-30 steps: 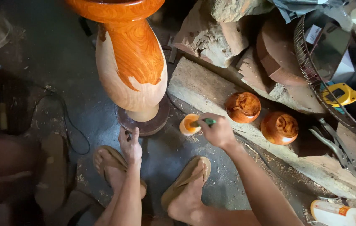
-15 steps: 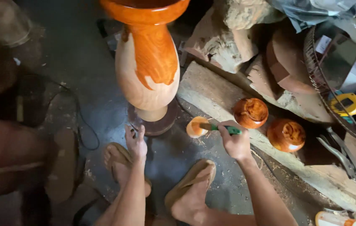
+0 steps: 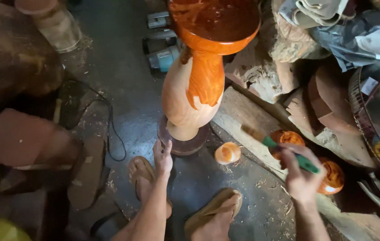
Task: Applying a liquid stain or finish to a turned wooden pedestal using a paintbrush
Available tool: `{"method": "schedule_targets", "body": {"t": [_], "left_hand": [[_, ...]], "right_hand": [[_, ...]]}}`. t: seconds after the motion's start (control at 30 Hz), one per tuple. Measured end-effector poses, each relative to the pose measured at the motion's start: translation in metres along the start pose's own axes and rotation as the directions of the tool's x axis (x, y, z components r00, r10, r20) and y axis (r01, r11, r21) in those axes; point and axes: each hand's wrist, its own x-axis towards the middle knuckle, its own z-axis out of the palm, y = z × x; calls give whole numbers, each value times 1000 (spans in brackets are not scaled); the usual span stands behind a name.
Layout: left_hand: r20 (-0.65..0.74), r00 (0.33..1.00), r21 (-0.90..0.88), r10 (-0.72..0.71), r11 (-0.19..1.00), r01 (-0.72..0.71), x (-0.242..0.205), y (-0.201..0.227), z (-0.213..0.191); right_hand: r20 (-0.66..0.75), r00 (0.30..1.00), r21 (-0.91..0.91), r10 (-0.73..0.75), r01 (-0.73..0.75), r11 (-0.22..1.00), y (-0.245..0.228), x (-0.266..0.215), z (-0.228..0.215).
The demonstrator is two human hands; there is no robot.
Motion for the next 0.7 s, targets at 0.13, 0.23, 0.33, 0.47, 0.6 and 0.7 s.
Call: {"method": "schedule_targets", "body": {"t": [0.13,0.23,0.33,0.47,0.6,0.7], "left_hand": [[20,999,121,31,992,-33,-4,-8,0],[-3,996,208,92,974,-90,-20,20,-5],[58,985,308,-165,941,140,-22,-1,1],[75,976,307,-206,936,174,-18,-4,1],[51,984,272,-172,950,152,-17,-8,3],[62,983,299,-173,943,147,-20,-7,2]], "right_hand": [[22,909,143,-416,409,901,-69,9,-15],[205,691,149,-693,678,720,-147,44,13],[352,452,140,-820,840,524,-155,86,42],[409,519,288,-751,707,646,-152,86,52],[454,527,230,-719,710,666,-150,85,55],[350,508,219,-787,773,596,-154,93,58]]}}
